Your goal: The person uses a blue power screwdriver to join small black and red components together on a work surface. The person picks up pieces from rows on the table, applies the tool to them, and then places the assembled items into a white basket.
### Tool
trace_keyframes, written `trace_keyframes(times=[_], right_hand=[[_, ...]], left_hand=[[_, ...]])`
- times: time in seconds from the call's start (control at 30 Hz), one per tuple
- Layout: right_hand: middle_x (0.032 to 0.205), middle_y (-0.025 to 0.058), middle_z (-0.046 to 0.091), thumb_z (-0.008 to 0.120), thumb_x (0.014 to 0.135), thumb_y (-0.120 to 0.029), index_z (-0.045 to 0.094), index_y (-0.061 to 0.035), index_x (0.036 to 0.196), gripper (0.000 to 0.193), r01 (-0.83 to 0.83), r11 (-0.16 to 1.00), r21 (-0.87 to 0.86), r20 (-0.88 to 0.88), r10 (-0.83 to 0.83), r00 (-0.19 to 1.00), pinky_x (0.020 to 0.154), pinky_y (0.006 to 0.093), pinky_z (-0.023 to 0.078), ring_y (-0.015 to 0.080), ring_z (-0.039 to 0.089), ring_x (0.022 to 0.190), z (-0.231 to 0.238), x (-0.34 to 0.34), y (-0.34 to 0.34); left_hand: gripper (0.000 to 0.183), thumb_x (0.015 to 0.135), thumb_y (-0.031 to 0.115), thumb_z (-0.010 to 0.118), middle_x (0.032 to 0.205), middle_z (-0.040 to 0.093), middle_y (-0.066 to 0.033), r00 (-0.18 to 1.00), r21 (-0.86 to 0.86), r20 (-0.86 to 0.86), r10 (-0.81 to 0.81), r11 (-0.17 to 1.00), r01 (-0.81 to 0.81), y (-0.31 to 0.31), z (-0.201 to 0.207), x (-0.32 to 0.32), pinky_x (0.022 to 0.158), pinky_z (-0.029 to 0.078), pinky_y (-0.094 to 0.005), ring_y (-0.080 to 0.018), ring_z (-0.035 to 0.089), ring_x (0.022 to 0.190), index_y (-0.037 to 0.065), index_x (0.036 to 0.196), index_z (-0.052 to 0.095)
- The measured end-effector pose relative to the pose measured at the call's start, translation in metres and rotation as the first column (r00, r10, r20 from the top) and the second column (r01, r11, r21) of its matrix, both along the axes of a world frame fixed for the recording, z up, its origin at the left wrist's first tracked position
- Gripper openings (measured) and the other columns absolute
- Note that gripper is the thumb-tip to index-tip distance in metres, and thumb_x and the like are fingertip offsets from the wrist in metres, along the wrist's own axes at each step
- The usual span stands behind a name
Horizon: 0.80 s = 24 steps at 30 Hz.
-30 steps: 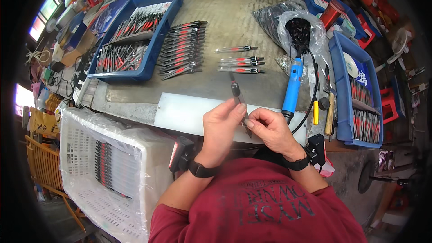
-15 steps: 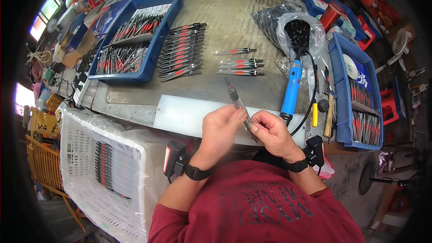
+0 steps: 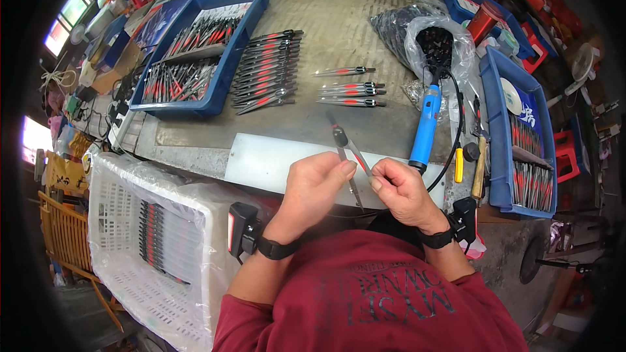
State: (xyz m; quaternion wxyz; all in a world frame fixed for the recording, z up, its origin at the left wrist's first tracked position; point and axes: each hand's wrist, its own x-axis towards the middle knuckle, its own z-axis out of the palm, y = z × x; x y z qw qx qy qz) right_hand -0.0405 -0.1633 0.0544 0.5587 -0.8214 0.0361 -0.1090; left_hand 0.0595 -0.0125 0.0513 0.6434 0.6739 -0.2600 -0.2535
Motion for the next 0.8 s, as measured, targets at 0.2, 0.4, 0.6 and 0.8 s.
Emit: trace_keyframes(times=[0.2,0.4,0.6,0.8], right_hand=[[0.065,-0.0025,0.042,0.054,0.083,-0.012,0.049,-0.0018,0.077,0.013,-0.018,1.000,0.022,0.008,0.017,1.000,0.051,0.0213,0.031,0.0064,0.035,0.058,0.007,-0.001,-0.007],[0.068,-0.0059,0.044,0.053,0.087,-0.015,0.051,-0.0037,0.083,0.012,-0.040,0.914,0.403,-0.085,0.081,0.993,0.050,0.0167,0.029,0.0018,0.036,0.058,0.017,-0.004,-0.005],[0.067,-0.0053,0.045,0.054,0.087,-0.015,0.052,-0.0028,0.084,0.013,-0.052,0.823,0.565,-0.083,0.120,0.989,0.051,0.0169,0.029,0.0021,0.036,0.058,0.016,-0.002,-0.001],[0.083,-0.0033,0.052,0.051,0.087,-0.011,0.054,-0.0009,0.095,0.013,-0.034,0.801,0.598,-0.167,0.166,0.972,0.066,0.0191,0.038,0.0034,0.045,0.075,0.009,-0.002,-0.005]], left_hand=[[0.019,0.083,0.015,0.060,0.060,0.052,0.0011,0.997,-0.041,-0.047,-0.057,0.998,0.055,0.005,0.008,0.004,0.052,0.036,-0.0210,-0.0050,0.042,0.057,-0.001,0.072,0.060],[0.037,0.076,0.029,0.067,0.070,0.051,0.0018,0.902,-0.314,-0.335,-0.273,0.935,0.166,-0.001,0.000,0.013,0.054,0.036,-0.0217,-0.0079,0.044,0.060,-0.001,0.096,0.059],[0.057,0.072,0.036,0.069,0.072,0.048,0.0017,0.754,-0.415,-0.495,-0.432,0.880,0.232,-0.008,-0.002,0.013,0.057,0.036,-0.0238,-0.0093,0.042,0.064,-0.004,0.110,0.053],[0.028,0.082,0.021,0.061,0.083,0.057,0.0022,0.772,-0.427,-0.470,-0.429,0.875,0.227,-0.010,-0.005,0.015,0.061,0.038,-0.0193,-0.0051,0.047,0.069,0.001,0.102,0.060]])
